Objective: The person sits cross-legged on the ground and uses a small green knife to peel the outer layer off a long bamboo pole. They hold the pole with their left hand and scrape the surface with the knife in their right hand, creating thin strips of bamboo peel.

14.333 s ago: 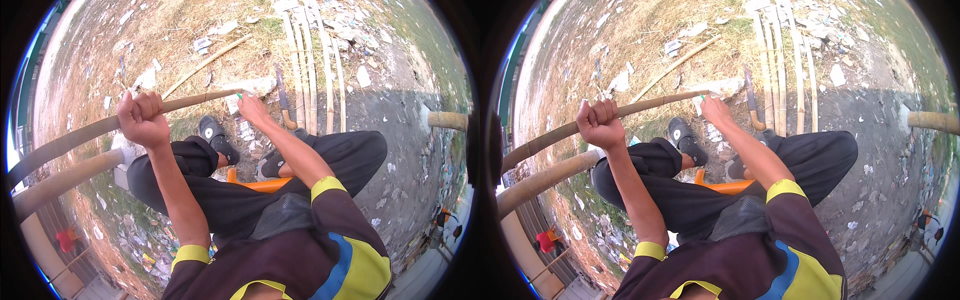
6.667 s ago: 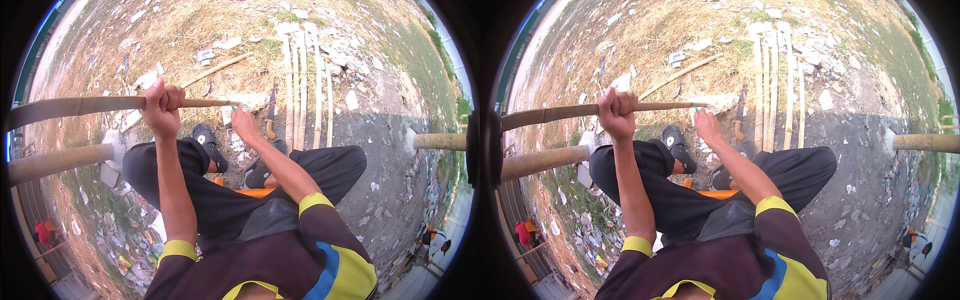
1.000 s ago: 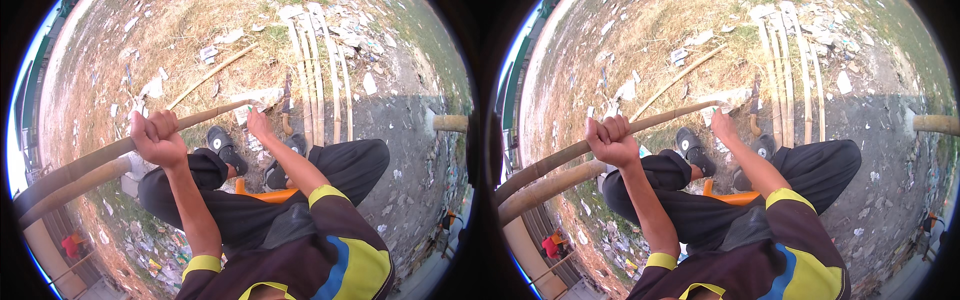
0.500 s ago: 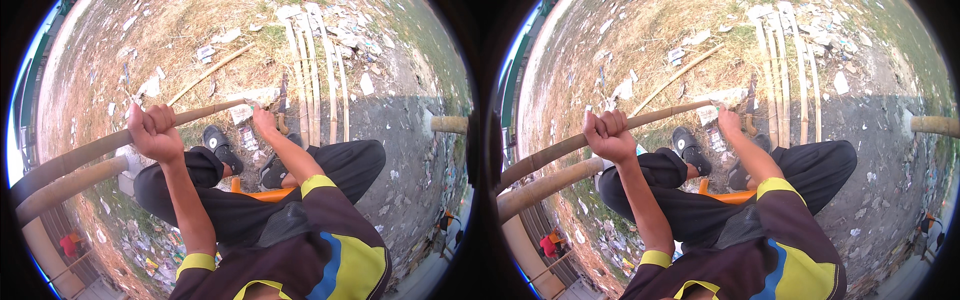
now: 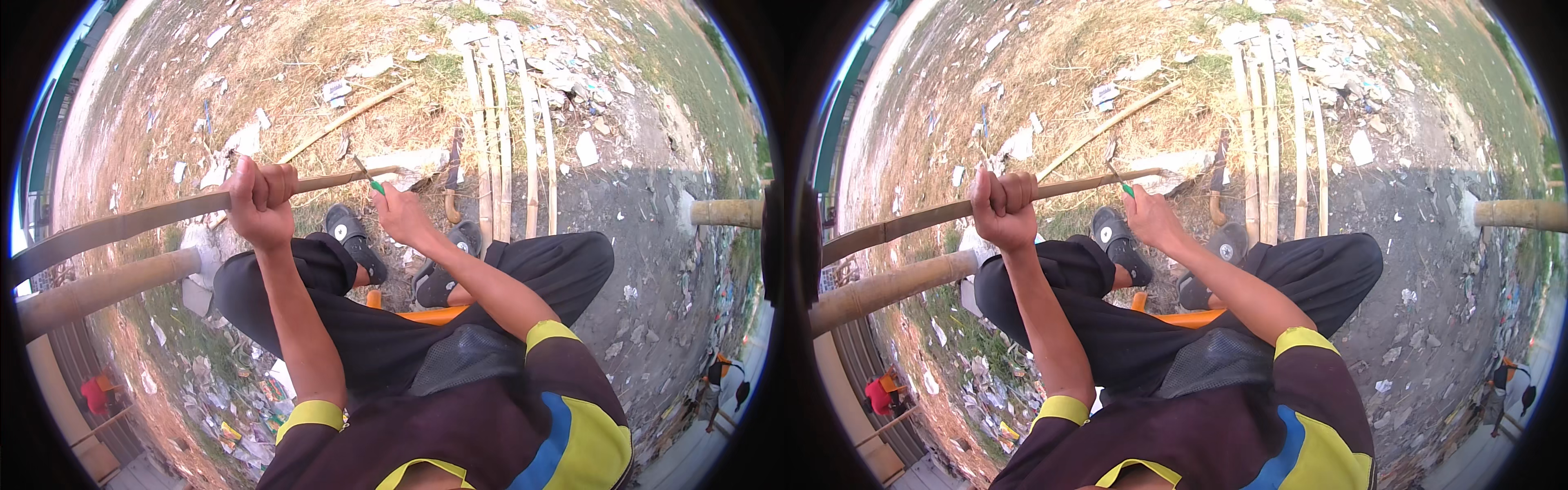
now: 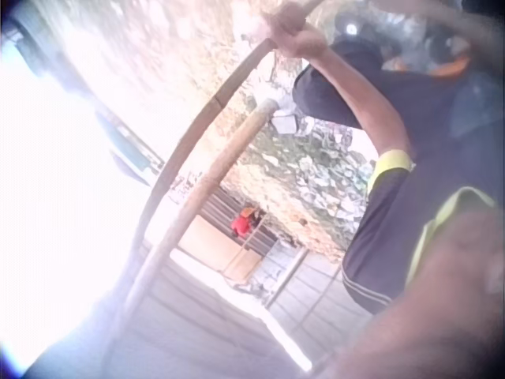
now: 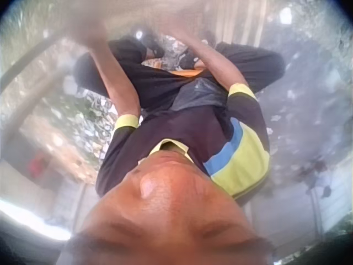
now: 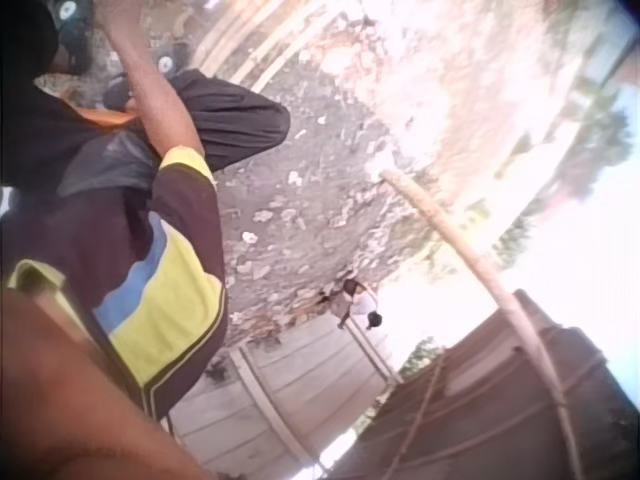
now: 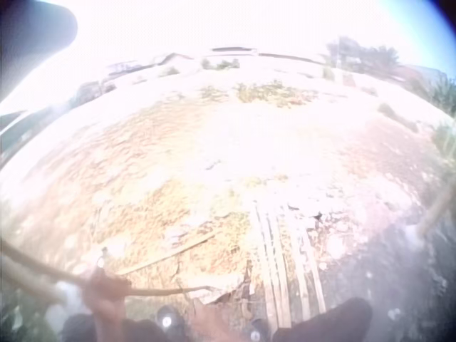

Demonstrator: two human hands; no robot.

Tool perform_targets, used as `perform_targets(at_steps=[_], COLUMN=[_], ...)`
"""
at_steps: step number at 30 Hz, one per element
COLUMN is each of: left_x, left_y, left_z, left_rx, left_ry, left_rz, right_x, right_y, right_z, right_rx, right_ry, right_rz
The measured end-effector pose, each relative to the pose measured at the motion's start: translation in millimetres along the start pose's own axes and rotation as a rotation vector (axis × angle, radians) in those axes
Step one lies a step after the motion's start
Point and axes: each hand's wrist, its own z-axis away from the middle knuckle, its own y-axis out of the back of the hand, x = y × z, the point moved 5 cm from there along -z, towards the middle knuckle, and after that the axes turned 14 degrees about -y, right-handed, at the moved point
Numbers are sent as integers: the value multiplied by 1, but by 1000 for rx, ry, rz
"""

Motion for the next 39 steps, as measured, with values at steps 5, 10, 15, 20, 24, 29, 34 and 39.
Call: perform_targets(at_steps=[5, 10, 15, 20, 24, 29, 34, 39], left_x=[5, 2, 3, -2, -2, -2, 2, -1], left_y=[-11, -10, -9, -5, -7, -11, 7, 3], left_z=[3, 4, 3, 2, 2, 5, -4, 1], left_rx=[-172, -124, -116, -40, 25, 60, 219, 115], left_ry=[19, 15, 7, -8, -5, -43, -13, -1], left_rz=[84, 43, 53, 22, 25, -31, -95, -71], right_x=[7, -15, 25, 1, 86, 29, 6, -10], right_y=[-4, 3, -13, -22, -30, -24, -19, -19], right_z=[-1, 18, -3, 5, -33, -7, -11, -1], right_rx=[48, 55, 125, 163, 187, 149, 116, 103], right_ry=[-52, 20, -47, -7, -150, -52, -39, -69], right_rz=[166, 199, 209, 108, 248, 116, 150, 150])
